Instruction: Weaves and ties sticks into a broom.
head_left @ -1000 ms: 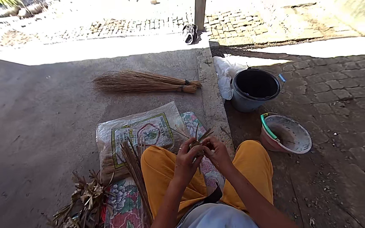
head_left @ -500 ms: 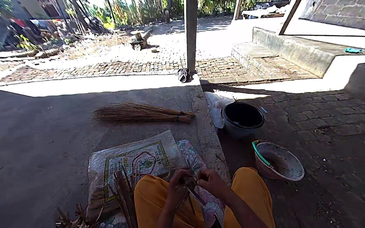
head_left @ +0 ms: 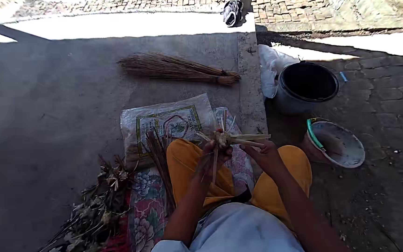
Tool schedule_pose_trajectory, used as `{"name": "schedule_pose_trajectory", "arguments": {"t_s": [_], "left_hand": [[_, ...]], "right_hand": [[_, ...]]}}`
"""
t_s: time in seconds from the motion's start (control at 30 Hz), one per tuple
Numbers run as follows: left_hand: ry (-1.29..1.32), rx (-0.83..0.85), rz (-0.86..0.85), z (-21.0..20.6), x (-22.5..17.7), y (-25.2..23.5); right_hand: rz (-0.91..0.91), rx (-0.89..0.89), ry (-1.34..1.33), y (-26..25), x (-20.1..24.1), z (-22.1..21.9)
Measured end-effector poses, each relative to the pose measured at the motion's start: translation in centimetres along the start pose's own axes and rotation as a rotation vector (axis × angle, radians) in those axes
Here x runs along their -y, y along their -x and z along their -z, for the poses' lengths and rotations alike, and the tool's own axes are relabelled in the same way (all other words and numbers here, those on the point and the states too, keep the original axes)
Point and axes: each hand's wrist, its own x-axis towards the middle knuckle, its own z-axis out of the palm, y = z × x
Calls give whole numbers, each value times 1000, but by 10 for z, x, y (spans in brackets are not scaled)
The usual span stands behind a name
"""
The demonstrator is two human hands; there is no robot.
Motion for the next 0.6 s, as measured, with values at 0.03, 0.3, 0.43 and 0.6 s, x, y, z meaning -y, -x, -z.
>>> {"name": "schedule_pose_trajectory", "arguments": {"t_s": [0.03,0.3,0.43,0.6], "left_hand": [[2,24,-1,3,1,2],[-256,-83,-155,10,-12,13],[-615,-227,-200,4,-22,14],[-626,-182,-137,-2,-12,13]], "right_hand": [[7,-9,-53,0,1,-1],[50,-208,-130,-5,-2,28],[106,-110,35,0,11,37],[88,121,292,0,3,3]]}}
